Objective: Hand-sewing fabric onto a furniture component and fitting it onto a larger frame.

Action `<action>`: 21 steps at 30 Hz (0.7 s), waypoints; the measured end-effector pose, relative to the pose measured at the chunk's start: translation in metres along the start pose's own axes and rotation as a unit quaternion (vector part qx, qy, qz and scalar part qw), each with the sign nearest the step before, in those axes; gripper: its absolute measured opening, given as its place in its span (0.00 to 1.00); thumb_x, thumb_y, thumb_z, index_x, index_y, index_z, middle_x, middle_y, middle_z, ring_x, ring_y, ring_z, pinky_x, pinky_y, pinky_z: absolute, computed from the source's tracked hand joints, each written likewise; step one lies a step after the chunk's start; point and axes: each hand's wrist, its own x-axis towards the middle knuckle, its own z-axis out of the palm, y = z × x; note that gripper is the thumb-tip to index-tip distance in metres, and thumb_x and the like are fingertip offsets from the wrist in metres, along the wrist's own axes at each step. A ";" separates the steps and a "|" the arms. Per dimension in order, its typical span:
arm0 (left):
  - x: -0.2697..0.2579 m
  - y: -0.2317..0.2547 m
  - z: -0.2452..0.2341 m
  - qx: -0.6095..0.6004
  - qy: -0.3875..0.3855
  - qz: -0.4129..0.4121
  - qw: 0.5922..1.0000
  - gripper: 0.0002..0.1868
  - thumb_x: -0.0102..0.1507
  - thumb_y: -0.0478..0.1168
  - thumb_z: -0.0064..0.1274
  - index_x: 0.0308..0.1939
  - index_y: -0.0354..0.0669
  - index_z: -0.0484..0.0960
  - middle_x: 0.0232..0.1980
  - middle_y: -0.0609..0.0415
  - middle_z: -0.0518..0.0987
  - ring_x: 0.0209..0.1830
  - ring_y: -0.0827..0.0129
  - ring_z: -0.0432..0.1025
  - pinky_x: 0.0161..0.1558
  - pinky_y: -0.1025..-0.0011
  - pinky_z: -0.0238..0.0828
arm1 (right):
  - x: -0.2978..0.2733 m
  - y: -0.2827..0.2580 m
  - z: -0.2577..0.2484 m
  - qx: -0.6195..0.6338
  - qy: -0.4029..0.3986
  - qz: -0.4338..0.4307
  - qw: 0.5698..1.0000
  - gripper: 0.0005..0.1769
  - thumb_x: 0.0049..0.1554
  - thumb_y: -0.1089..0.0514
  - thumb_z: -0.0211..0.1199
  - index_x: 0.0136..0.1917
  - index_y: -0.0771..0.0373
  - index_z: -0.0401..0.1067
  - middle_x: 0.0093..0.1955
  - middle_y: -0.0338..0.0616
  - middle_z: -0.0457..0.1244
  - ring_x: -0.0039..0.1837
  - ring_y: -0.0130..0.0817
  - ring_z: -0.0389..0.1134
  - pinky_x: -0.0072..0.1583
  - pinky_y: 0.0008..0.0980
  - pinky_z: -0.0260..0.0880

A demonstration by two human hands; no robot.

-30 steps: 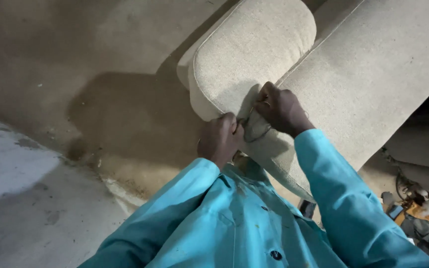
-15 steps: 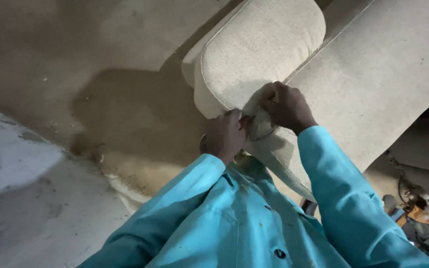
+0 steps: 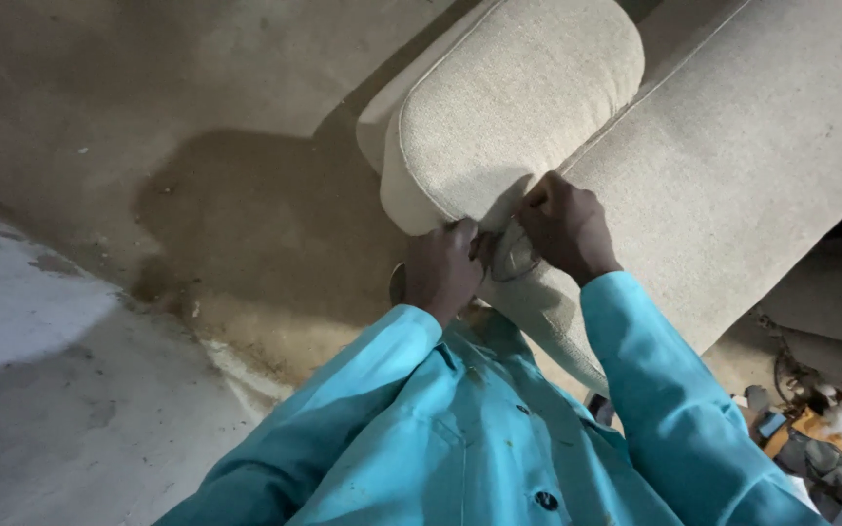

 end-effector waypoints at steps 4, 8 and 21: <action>-0.003 -0.001 0.001 -0.016 0.038 0.025 0.999 0.10 0.77 0.43 0.64 0.42 0.46 0.85 0.29 0.46 0.86 0.30 0.52 0.90 0.32 0.61 0.83 | 0.012 0.017 0.016 0.013 0.019 0.021 1.000 0.12 0.64 0.41 0.71 0.54 0.46 0.84 0.32 0.40 0.75 0.48 0.51 0.85 0.61 0.56 0.83; 0.001 -0.008 0.006 -0.034 0.049 0.042 0.997 0.14 0.78 0.45 0.66 0.40 0.45 0.84 0.29 0.41 0.87 0.29 0.42 0.89 0.29 0.54 0.80 | 0.017 0.032 0.025 -0.021 0.020 -0.021 0.999 0.17 0.67 0.38 0.75 0.60 0.49 0.86 0.50 0.57 0.80 0.61 0.68 0.83 0.64 0.69 0.82; -0.008 -0.006 0.000 -0.006 0.108 0.069 0.992 0.21 0.78 0.52 0.71 0.35 0.49 0.84 0.23 0.49 0.82 0.22 0.58 0.85 0.25 0.73 0.72 | -0.006 0.013 0.022 0.019 0.069 0.008 0.997 0.11 0.67 0.44 0.69 0.56 0.48 0.83 0.47 0.57 0.78 0.62 0.69 0.82 0.64 0.72 0.79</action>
